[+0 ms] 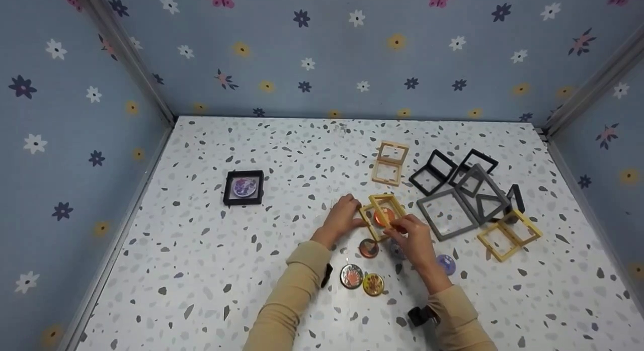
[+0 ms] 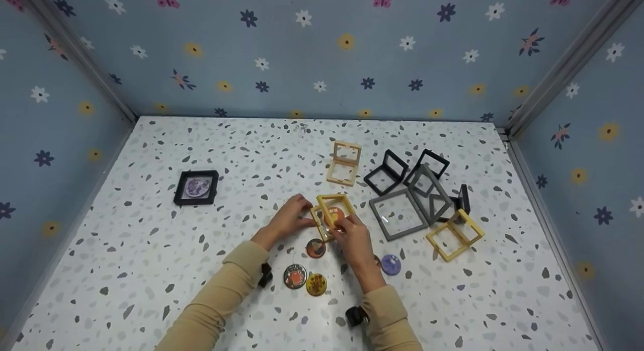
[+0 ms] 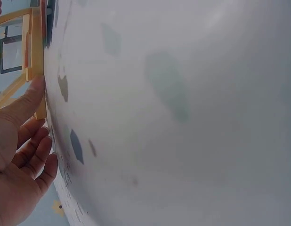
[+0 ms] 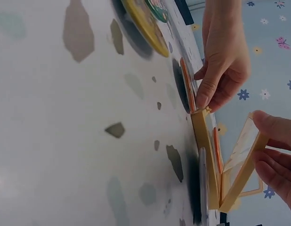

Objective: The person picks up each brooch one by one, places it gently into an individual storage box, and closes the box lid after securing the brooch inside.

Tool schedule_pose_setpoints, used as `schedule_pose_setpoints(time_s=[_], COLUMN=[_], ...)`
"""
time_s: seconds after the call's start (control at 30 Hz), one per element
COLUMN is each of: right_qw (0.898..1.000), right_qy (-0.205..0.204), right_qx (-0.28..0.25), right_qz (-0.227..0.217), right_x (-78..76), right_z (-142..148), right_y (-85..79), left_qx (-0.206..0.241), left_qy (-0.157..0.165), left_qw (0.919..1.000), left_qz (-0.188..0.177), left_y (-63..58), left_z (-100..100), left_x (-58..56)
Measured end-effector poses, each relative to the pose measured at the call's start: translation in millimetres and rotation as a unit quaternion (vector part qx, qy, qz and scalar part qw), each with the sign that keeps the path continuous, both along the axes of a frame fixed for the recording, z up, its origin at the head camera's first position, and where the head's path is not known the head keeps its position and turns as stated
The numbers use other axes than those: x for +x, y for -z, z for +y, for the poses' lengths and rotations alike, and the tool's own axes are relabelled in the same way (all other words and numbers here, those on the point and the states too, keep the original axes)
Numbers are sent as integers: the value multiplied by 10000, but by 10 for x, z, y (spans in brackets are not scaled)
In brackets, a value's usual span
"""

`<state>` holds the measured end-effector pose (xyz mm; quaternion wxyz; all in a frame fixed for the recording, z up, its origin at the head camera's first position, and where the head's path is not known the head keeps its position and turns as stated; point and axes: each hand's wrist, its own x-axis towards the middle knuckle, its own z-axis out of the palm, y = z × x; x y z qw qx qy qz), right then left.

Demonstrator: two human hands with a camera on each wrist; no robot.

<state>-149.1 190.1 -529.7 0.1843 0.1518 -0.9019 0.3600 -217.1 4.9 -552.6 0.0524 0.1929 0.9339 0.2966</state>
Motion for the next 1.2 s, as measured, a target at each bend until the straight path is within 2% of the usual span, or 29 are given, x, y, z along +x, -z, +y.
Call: schedule_pose_setpoints(time_s=[0.3, 0.5, 0.77, 1.07, 1.2], right_qw=[9972, 9955, 9889, 9840, 9813], right_qy=[-194, -361, -588, -744, -724], right_qx=[95, 332, 959, 1275, 1364], right_qz=[-716, -809, -973, -994, -1146], right_x=[5, 0, -13, -25, -32], right_z=[-76, -105, -123, -123, -137], right_y=[30, 49, 81, 74, 63], left_qx=[24, 83, 8, 41, 22], left_qy=[19, -35, -29, 39, 50], left_qw=[9999, 9999, 10000, 9998, 9998], left_qz=[149, 101, 77, 198, 199], left_y=[0, -2, -7, -10, -6], left_z=[-5, 0, 3, -5, -9], left_x=[11, 21, 27, 31, 28])
